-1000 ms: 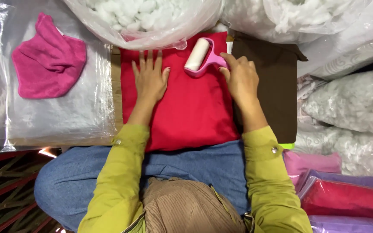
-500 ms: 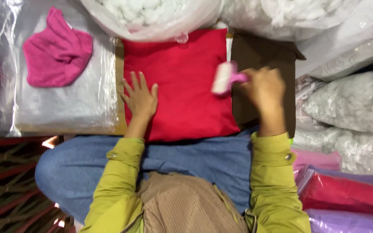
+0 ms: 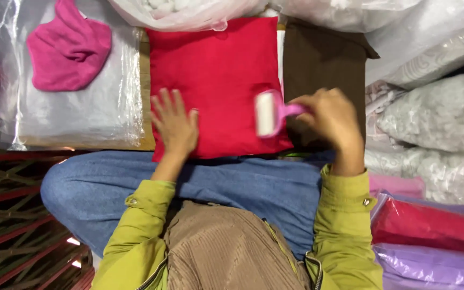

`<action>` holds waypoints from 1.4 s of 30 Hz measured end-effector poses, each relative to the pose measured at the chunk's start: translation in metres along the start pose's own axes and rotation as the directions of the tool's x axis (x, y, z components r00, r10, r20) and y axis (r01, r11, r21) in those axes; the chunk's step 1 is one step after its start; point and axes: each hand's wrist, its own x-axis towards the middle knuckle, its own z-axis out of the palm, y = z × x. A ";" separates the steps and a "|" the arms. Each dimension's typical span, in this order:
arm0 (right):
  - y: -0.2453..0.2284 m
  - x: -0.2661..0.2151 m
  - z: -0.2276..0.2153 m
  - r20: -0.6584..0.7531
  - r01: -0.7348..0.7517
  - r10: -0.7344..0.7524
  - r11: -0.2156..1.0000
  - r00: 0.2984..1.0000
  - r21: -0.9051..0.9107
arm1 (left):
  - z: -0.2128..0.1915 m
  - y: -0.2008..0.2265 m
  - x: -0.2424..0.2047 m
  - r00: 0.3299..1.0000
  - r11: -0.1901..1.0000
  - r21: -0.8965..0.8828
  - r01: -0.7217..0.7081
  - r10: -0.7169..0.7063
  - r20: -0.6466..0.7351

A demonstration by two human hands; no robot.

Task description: The person stuffs a red pillow with white cotton batting, then uses a pink lint roller to smooth the surface. They repeatedly pat and roll the pillow to distribute the filling evenly. Finally, they use a pink cloth to wipe the wooden work surface.

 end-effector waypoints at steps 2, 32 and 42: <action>-0.037 0.003 0.005 0.076 0.103 -0.110 0.990 0.991 0.094 | 0.019 0.016 -0.007 0.998 0.998 -0.009 -0.063 0.063 0.001; 0.039 0.096 0.023 -0.160 -0.028 0.037 0.998 0.986 0.060 | 0.032 -0.035 0.117 0.999 1.000 0.011 0.022 -0.022 0.035; 0.022 0.125 0.034 -0.179 -0.076 0.101 0.987 0.979 0.139 | 0.018 -0.008 0.154 0.994 0.994 0.075 -0.080 0.074 0.084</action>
